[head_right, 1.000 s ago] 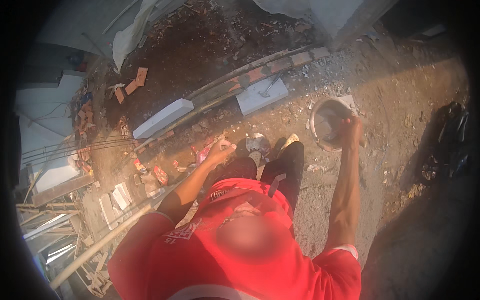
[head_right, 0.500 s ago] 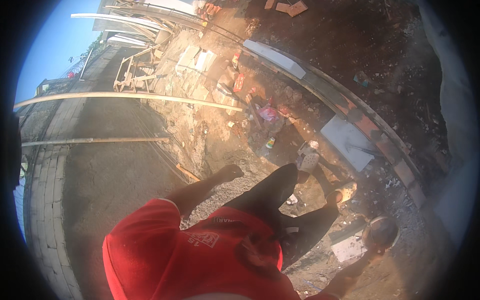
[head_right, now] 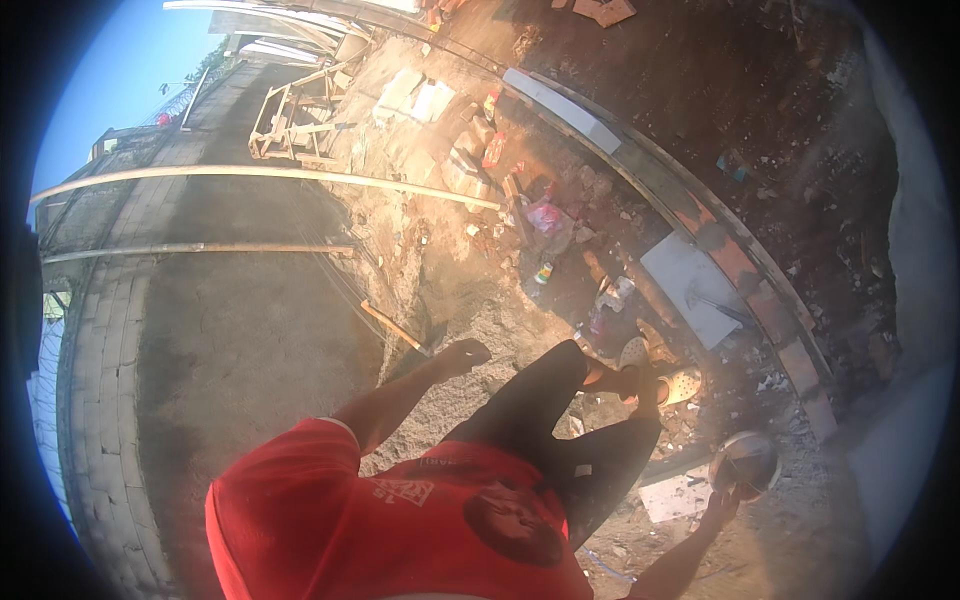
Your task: The person places bricks onto a low wall, applies mortar with a trowel, and uses a hammer to adjust brick positions. The person also retrieves a bucket of water, mixes it with a trowel, and handles white foam blocks.
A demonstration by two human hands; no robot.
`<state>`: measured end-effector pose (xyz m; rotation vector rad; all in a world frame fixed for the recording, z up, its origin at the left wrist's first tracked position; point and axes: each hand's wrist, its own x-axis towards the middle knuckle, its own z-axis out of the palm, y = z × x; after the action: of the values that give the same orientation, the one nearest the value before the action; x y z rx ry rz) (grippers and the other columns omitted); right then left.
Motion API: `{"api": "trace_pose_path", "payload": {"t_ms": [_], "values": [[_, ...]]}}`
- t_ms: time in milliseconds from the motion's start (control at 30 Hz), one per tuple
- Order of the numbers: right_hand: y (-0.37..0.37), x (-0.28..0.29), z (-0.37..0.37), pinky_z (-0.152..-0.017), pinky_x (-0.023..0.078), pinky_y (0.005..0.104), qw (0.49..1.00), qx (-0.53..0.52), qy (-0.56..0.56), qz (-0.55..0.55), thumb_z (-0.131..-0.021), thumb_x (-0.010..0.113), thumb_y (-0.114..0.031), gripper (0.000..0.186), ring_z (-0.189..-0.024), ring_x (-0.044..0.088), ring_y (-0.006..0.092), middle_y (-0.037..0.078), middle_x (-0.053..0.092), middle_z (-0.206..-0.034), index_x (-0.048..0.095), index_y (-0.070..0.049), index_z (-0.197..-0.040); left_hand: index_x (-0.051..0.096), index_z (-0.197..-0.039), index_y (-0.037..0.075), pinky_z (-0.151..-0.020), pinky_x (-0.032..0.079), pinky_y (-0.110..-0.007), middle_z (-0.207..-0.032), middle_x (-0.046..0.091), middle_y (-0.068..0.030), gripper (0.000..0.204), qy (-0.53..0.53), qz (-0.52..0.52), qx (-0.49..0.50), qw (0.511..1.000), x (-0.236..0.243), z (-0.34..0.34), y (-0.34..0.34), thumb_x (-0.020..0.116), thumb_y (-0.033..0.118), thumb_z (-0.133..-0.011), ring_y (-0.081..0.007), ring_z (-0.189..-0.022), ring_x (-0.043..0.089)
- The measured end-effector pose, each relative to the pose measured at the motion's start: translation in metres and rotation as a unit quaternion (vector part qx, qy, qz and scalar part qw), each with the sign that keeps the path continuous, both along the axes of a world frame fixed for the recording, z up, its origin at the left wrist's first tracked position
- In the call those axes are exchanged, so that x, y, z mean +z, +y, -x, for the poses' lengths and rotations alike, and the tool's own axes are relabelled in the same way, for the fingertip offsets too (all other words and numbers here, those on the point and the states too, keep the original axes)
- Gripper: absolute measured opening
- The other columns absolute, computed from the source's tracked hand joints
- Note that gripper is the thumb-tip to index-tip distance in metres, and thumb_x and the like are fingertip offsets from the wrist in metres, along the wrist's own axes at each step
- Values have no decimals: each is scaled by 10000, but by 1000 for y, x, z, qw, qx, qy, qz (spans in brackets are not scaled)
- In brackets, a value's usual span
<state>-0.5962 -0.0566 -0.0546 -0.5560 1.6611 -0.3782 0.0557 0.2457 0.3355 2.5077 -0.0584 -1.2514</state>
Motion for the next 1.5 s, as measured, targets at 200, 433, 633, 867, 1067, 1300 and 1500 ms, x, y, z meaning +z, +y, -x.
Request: {"api": "trace_pose_path", "payload": {"t_ms": [200, 433, 633, 867, 1067, 1300, 1500], "values": [[88, 122, 5, -729, 558, 449, 951, 5, 145, -272, -963, 603, -343, 345, -950, 582, 265, 80, 521, -1208, 566, -149, -1247, 619, -1121, 36, -794, 462, -273, -977, 602, 27, 329, 63, 166, 52, 983, 19, 13, -82, 659, 336, -992, -76, -909, 532], [105, 175, -26, -565, 553, 399, 953, 70, 157, -248, -999, 526, -245, 256, -800, 660, 257, 98, 653, -1048, 634, -129, -1201, 609, -1124, 54, -762, 460, -276, -972, 599, 18, 336, 127, 151, 33, 980, 14, 35, -76, 637, 360, -991, -75, -880, 534], [53, 182, -57, -558, 565, 352, 984, 50, 56, -164, -980, 549, -197, 197, -764, 664, 226, 54, 629, -960, 632, -76, -1112, 592, -1200, 48, -798, 484, -326, -1030, 642, -39, 435, 130, 131, 161, 969, -14, 43, -30, 637, 414, -971, -151, -973, 608], [18, 177, -70, -539, 540, 328, 996, 63, -32, -56, -985, 541, -165, 179, -730, 672, 214, 21, 612, -910, 615, -94, -1131, 579, -1215, 35, -785, 510, -349, -1081, 635, -79, 480, 157, 156, 207, 953, -36, 51, -3, 662, 428, -954, -204, -995, 639], [24, 202, -52, -553, 530, 332, 996, 30, -14, -78, -975, 551, -170, 230, -741, 681, 223, 34, 629, -938, 597, -113, -1194, 593, -1187, 59, -708, 499, -319, -1007, 635, -33, 420, 180, 178, 175, 951, -57, 42, -38, 664, 404, -957, -171, -928, 647], [54, 241, -23, -550, 545, 373, 974, 125, 99, -159, -949, 569, -199, 225, -724, 697, 247, 57, 642, -891, 637, -92, -1135, 599, -1155, 107, -764, 476, -313, -1020, 617, 8, 390, 186, 282, 160, 927, -64, 33, -79, 678, 430, -951, -144, -998, 618], [67, 253, 3, -445, 545, 390, 880, 385, 242, -136, -972, 532, -247, 191, -646, 717, 237, 79, 678, -781, 669, -113, -978, 596, -1127, 103, -717, 475, -284, -983, 615, 4, 297, 177, 292, 203, 918, -68, 45, -42, 664, 346, -970, -130, -915, 626]]}}
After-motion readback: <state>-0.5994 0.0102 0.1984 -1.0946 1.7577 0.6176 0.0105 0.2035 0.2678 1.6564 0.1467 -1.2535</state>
